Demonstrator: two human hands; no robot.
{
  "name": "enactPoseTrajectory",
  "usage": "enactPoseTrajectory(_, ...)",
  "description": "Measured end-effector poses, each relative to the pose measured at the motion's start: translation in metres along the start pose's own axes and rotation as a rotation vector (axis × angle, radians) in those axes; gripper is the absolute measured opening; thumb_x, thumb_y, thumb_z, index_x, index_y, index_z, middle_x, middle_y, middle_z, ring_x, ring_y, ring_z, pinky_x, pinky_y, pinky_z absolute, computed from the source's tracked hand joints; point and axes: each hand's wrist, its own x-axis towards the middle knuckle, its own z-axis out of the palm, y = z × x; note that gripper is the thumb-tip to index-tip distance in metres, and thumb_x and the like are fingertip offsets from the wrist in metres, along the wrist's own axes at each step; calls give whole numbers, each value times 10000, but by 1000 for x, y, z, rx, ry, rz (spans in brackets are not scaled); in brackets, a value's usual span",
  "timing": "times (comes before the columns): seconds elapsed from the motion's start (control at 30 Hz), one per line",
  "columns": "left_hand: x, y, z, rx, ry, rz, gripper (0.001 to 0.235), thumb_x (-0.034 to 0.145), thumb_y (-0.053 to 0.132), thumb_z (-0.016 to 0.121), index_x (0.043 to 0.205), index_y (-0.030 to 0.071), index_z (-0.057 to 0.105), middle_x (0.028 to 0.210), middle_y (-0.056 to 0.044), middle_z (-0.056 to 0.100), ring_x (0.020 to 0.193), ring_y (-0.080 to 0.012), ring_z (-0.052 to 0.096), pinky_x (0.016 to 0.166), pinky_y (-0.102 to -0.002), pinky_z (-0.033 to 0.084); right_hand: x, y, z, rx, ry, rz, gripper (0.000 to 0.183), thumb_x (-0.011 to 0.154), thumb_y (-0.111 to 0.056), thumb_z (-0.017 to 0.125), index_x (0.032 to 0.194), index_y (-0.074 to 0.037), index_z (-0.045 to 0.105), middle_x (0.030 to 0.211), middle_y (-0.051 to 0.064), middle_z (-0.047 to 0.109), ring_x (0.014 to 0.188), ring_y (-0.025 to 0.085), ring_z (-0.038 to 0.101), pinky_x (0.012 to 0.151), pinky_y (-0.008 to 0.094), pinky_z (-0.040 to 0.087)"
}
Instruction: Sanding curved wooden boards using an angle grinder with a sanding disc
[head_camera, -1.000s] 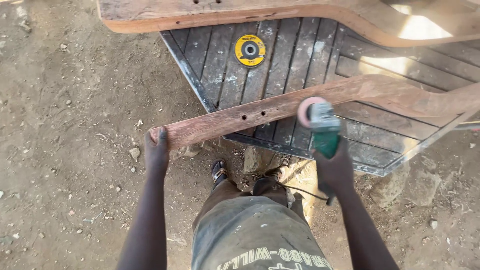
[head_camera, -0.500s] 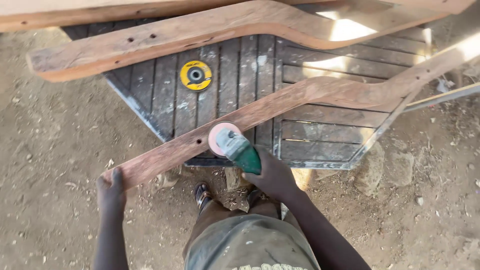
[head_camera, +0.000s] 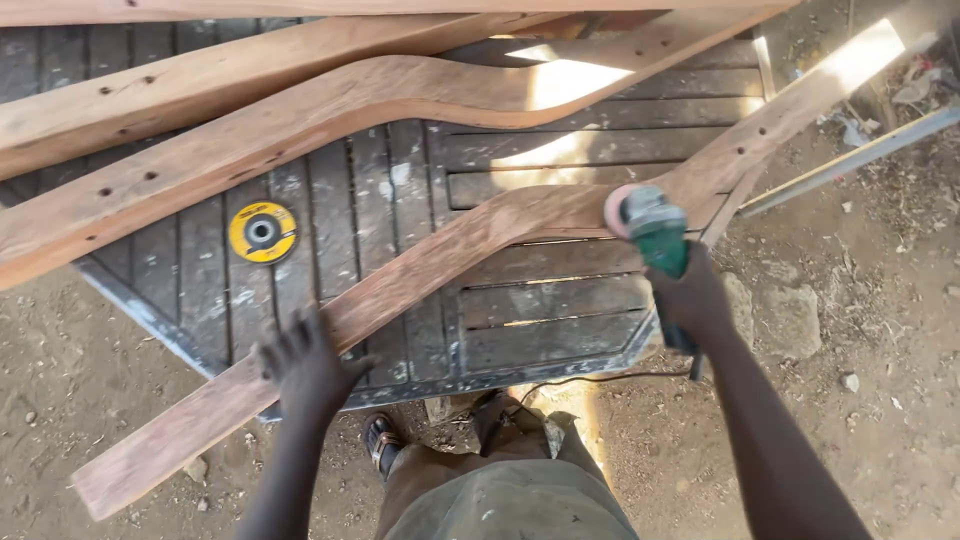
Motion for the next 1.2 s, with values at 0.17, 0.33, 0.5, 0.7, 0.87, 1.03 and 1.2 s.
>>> enactPoseTrajectory(0.17,97,93,85,121,-92,245,1282,641,564,903,1616,57,243,1511,-291,392,1441,-521,362,1145,-722,307,68,61,-33,85,88,51,664,882,-488,779,1350,-133,469,1073,223,637,1080,488,647,941,627,463)
enactPoseTrajectory(0.33,148,158,124,317,45,413,1031,661,570,885,1426,64,415,1180,-162,575,1151,-387,602,988,-593,481,15,6,-21,82,-3,117,721,858,-430,744,1427,-131,419,1185,280,645,1199,512,610,1016,648,446)
enactPoseTrajectory(0.5,157,123,144,209,-144,449,935,610,460,915,1340,103,454,1330,-128,561,1296,-373,524,949,-616,499,-52,-43,0,25,-220,-45,763,826,-401,784,1455,-131,445,1209,262,695,1166,479,669,1009,583,510)
enactPoseTrajectory(0.7,88,37,75,122,-106,416,648,691,389,804,1212,143,508,1206,-98,606,1121,-384,564,816,-583,509,-65,-37,28,-139,-219,-76,751,751,-465,756,1402,-240,458,1110,120,726,890,364,738,701,465,526)
enactPoseTrajectory(0.87,95,-109,35,273,-235,299,834,708,455,803,1414,240,414,1323,-56,596,1204,-358,585,952,-583,482,-69,-44,32,-36,-206,27,750,798,-397,762,1443,-182,445,1000,145,737,714,296,703,621,396,580)
enactPoseTrajectory(1.03,110,-194,-7,367,-131,189,976,661,495,831,1506,247,411,1407,-38,592,1318,-341,550,1069,-600,438,-43,-32,42,-21,-66,47,668,819,-371,753,1367,-119,467,1052,211,711,871,417,687,705,517,501)
enactPoseTrajectory(1.2,107,-144,-37,233,-262,88,1208,689,773,675,1625,251,117,1696,-51,132,1561,-292,60,1258,-607,25,-65,-63,44,-31,-69,94,564,872,-390,688,1310,-119,458,941,191,702,779,389,687,658,509,512)
